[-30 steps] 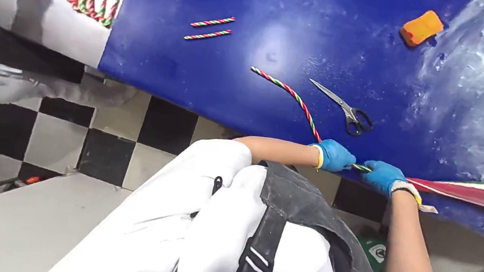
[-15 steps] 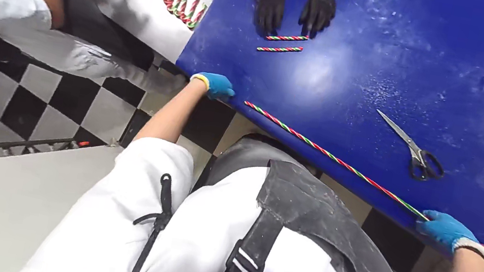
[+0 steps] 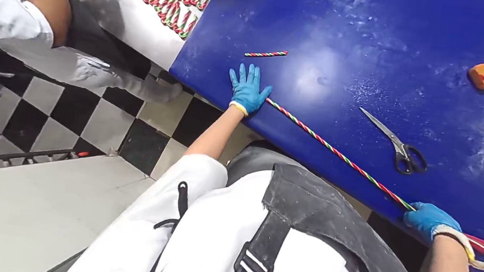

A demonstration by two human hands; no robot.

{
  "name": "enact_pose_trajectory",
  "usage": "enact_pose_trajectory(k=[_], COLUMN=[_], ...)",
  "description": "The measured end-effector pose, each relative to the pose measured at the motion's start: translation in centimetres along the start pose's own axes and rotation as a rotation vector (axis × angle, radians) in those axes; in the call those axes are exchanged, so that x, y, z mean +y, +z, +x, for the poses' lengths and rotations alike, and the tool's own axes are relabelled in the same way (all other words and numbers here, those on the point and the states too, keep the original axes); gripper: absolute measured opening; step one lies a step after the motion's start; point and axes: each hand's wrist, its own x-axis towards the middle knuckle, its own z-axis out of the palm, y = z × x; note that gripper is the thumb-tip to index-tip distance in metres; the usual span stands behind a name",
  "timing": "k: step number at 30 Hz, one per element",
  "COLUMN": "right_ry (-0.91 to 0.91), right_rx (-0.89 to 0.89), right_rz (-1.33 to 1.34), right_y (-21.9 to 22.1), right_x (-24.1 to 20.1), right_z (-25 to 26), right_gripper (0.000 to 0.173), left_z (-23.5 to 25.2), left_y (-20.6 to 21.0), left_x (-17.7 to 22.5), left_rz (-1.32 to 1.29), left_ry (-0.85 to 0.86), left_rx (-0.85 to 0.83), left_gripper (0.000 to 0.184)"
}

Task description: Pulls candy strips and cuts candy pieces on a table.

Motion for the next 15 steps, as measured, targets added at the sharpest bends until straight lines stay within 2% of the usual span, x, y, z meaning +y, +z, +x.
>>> enact_pose_trajectory(k=[2, 4, 6, 8, 11, 13, 15], right_ry=[-0.015, -0.011, 0.0, 0.003, 0.012, 0.02, 0.025], right_rx=[-0.001, 0.007, 0.026, 0.039, 0.057, 0.049, 0.041], right_rz=[-0.001, 0.003, 0.01, 0.012, 0.029, 0.031, 0.026], right_y=[0.1, 0.1, 0.2, 0.3, 0.3, 0.3, 0.0], right_x=[0.1, -0.1, -0.3, -0.6, -0.9, -1.1, -1.3], right_z=[0.2, -0.1, -0.7, -1.4, -2.1, -2.3, -2.3], right_gripper=[0.026, 0.025, 0.026, 0.028, 0.027, 0.029, 0.029], left_z=[3.6, 4.9, 2.8, -1.8, -6.9, -6.7, -3.8], left_y=[-1.2, -2.1, -2.3, -1.8, -0.2, 0.5, 0.0], left_x=[1.3, 2.1, 2.1, 1.1, -1.3, -2.3, -1.7], left_rz=[0.036, 0.079, 0.048, 0.008, 0.022, 0.051, 0.033], left_ry=[-0.016, -0.017, -0.03, -0.082, -0.186, -0.214, -0.224], left_rx=[-0.066, -0.127, -0.148, -0.134, -0.047, -0.037, -0.035], left_gripper=[0.103, 0.104, 0.103, 0.095, 0.088, 0.085, 0.083])
